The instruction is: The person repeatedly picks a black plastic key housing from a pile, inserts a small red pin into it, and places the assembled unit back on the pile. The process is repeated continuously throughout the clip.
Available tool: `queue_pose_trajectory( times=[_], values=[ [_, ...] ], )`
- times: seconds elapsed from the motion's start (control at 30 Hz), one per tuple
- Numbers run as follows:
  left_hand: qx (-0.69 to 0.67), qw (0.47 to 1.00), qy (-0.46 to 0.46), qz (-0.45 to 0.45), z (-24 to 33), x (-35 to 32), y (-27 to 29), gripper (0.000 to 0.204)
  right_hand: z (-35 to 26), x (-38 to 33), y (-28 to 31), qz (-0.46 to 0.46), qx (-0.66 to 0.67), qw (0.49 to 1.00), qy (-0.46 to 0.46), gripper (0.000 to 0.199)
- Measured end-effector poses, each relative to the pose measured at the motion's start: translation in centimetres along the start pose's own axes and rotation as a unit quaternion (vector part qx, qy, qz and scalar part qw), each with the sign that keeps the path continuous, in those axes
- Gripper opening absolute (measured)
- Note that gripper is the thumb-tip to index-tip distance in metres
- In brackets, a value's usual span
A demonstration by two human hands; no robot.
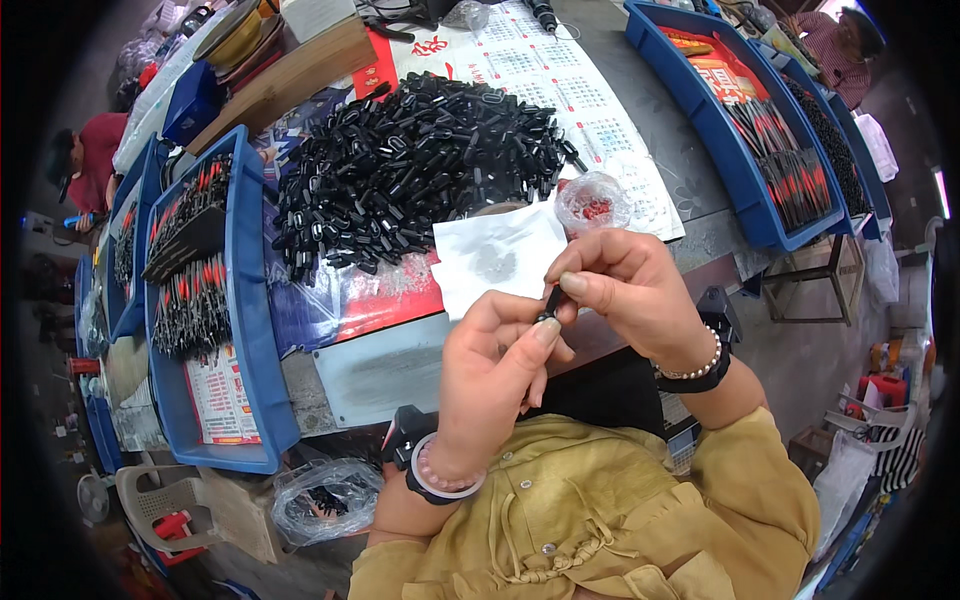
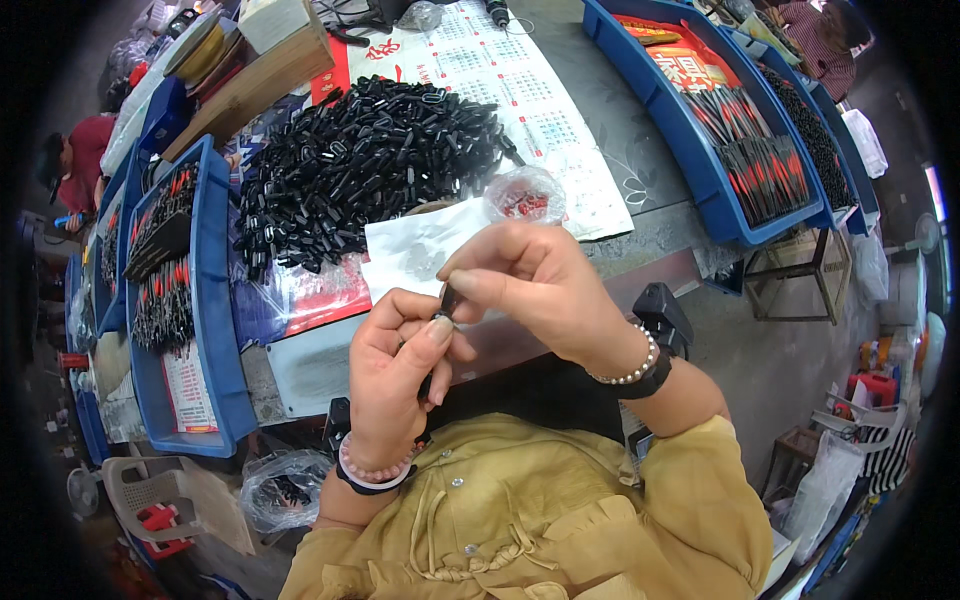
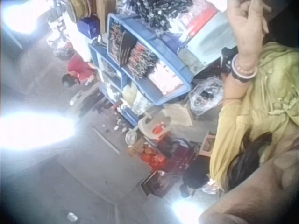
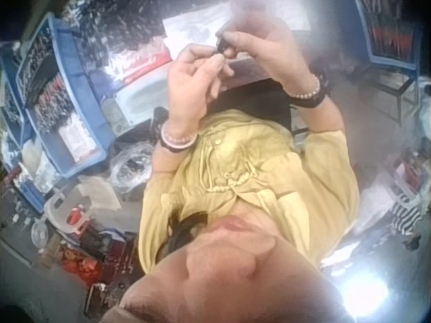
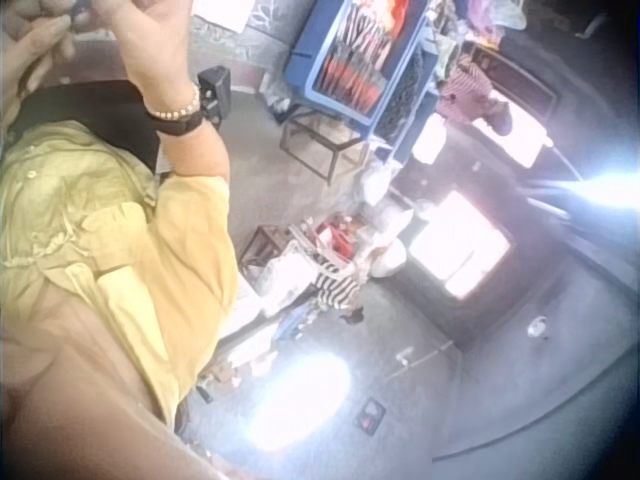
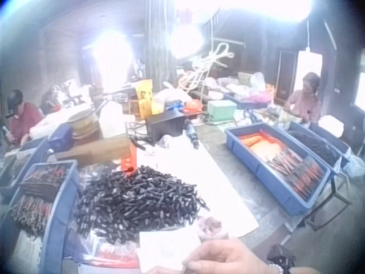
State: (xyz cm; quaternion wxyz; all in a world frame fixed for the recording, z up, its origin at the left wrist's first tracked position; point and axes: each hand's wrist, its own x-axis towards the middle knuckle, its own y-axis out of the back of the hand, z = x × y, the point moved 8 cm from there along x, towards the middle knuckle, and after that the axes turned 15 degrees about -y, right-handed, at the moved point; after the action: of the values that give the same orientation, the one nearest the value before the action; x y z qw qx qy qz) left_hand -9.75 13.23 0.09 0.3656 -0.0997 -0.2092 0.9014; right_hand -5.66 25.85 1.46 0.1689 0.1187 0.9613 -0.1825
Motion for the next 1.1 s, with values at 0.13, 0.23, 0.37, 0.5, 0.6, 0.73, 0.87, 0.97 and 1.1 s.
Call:
queue_pose_trajectory(
  times=[0.13, 0.23, 0.37, 0.5, 0.6, 0.73, 0.87, 0.97, 1.1],
  values=[
    [-0.011, 1.0, -0.017, 0.006, 0.2, -0.5, -0.2, 0.017, -0.7, -1.2, -0.6, 0.018, -0.07, 0.993, 0.095, 0.009],
    [-0.029, 0.999, -0.042, 0.009, 0.6, -1.1, -0.4, 0.026, -1.4, -1.9, -1.0, 0.011, -0.122, 0.979, 0.163, 0.008],
    [0.028, 0.997, -0.067, -0.014, 0.6, -1.5, -0.7, 0.035, -2.0, -2.8, -1.4, 0.034, -0.207, 0.947, 0.243, 0.008],
    [0.076, 0.989, -0.122, -0.025, 1.1, -1.5, -0.9, 0.03, -1.8, -3.3, -1.5, 0.084, -0.234, 0.929, 0.275, 0.011],
    [0.067, 0.99, -0.124, -0.012, 1.0, -1.5, -0.9, 0.027, -1.6, -3.7, -1.6, 0.12, -0.244, 0.912, 0.308, 0.014],
    [0.064, 0.99, -0.123, 0.004, 0.8, -1.4, -0.8, 0.025, -1.5, -4.1, -2.1, 0.127, -0.275, 0.887, 0.348, 0.014],
    [0.054, 0.991, -0.126, 0.01, 0.8, -1.3, -0.6, 0.024, -1.1, -3.4, -1.8, 0.114, -0.241, 0.913, 0.308, 0.014],
    [0.04, 0.99, -0.133, 0.015, 1.0, -1.2, -0.5, 0.025, -1.3, -3.1, -1.8, 0.108, -0.21, 0.918, 0.317, 0.014],
    [0.034, 0.991, -0.132, 0.015, 1.2, -0.9, -0.3, 0.025, -1.4, -2.9, -1.9, 0.134, -0.192, 0.917, 0.323, 0.012]
  ],
)
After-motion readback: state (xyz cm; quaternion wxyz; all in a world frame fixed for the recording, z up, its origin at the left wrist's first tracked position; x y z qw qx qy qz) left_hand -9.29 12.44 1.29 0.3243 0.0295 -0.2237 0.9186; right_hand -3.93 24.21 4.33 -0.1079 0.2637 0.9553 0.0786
